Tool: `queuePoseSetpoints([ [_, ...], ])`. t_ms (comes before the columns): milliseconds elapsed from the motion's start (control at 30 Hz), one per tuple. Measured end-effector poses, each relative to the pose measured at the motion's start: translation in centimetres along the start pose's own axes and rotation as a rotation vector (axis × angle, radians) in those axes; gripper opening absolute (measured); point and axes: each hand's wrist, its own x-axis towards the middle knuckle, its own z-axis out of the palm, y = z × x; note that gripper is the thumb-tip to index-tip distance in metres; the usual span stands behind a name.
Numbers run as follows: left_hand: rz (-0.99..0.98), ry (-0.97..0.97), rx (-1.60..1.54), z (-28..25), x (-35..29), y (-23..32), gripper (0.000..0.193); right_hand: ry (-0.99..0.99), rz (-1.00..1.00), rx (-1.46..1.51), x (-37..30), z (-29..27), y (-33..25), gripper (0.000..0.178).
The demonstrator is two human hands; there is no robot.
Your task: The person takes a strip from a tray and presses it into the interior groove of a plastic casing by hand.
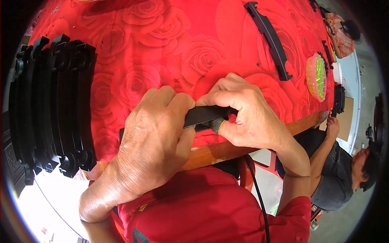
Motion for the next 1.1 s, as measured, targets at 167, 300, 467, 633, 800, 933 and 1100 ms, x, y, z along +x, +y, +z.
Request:
queuePoseSetpoints([
  [167,-0.020,-0.013,-0.020,0.0,0.1,-0.2,0.021,0.014,0.002,-0.003,0.1,0.1,-0.1,0.034],
  [300,-0.015,-0.013,-0.011,-0.3,0.1,-0.3,0.022,0.036,-0.004,-0.010,0.2,0.3,-0.3,0.030],
  [467,-0.002,-0.055,-0.042,-0.5,0.3,-0.9,0.022,-0.002,0.027,-0.021,0.6,0.1,-0.4,0.030],
  [633,0.034,-0.079,0.003,-1.4,0.2,-1.2,0.028,-0.018,0.019,0.010,1.0,-0.4,-0.5,0.030],
  [800,0.031,-0.113,-0.019,-4.8,-1.2,-1.1,0.043,-0.020,0.045,0.112,1.1,-0.8,0.1,0.029],
  [933,-0.010,-0.159,0.003,-5.7,-1.8,-1.5,0.046,-0.005,0.030,0.188,1.0,-0.9,0.2,0.029],
  [1100,-0.065,-0.154,-0.084,-5.3,-1.9,-2.5,0.036,-0.038,0.170,0.312,0.2,-0.8,-0.7,0.033],
])
